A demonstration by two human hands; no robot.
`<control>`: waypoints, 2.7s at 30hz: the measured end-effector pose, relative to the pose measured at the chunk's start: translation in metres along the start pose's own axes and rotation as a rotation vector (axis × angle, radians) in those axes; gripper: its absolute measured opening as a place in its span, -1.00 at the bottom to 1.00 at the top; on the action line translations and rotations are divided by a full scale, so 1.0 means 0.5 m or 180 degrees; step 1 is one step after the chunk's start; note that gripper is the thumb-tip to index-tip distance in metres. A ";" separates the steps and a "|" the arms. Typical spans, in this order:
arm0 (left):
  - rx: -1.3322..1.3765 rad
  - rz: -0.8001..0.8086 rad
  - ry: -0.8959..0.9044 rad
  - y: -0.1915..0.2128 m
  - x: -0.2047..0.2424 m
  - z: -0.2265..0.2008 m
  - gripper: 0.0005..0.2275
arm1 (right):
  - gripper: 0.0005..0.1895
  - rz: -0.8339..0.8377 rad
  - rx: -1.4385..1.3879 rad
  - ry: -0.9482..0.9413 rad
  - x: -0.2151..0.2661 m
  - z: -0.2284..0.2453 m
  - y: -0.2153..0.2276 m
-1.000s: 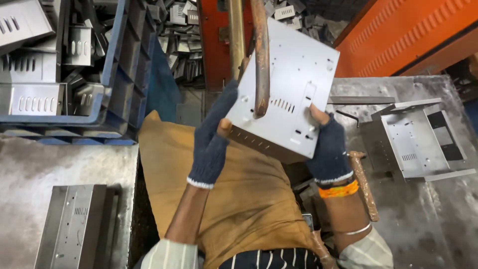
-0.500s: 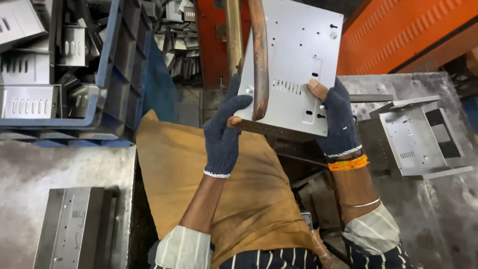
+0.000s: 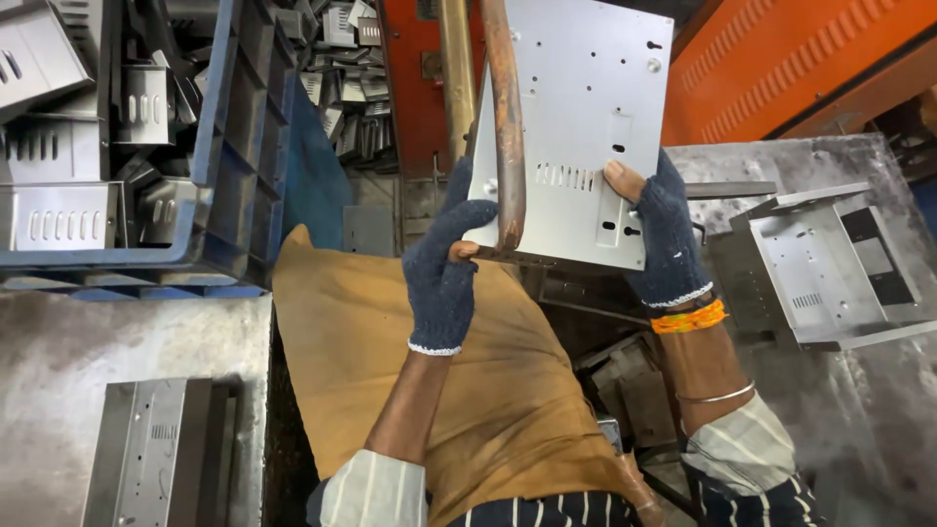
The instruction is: The person repeatedly picks up rectangular metal plates from a blue bin, positions them against a vertical welding torch, and welds the edges while sparks fly. After welding, the person places the finished pieces into a pile on the workbench.
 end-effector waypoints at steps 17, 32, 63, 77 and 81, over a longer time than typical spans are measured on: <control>-0.0345 0.0453 -0.0811 -0.053 0.012 -0.076 -0.43 | -0.49 0.0465 0.0409 -0.0231 -0.130 -0.048 0.062; -0.1221 -0.0106 -0.0872 -0.052 0.032 -0.050 -0.35 | -0.46 0.0764 0.0626 -0.0399 -0.162 -0.044 0.028; -0.0376 -0.0343 0.0488 0.254 0.010 0.032 -0.54 | -0.42 0.0428 -0.0498 0.0073 -0.118 -0.174 -0.135; -0.1781 0.0382 -0.0930 -0.025 0.005 -0.112 -0.38 | -0.42 0.0262 -0.0056 -0.0262 -0.107 -0.053 0.048; -0.2310 0.0024 -0.1320 -0.037 0.032 -0.099 -0.43 | -0.42 0.0212 0.0212 -0.0383 -0.133 -0.116 0.116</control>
Point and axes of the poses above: each hand's wrist, its own x-axis away from the middle knuckle, its own y-axis out of the back of the hand, z = x × y, the point moved 7 cm from there along -x, towards the middle knuckle, and after that the axes turned 4 degrees about x, right-handed, at the moved point
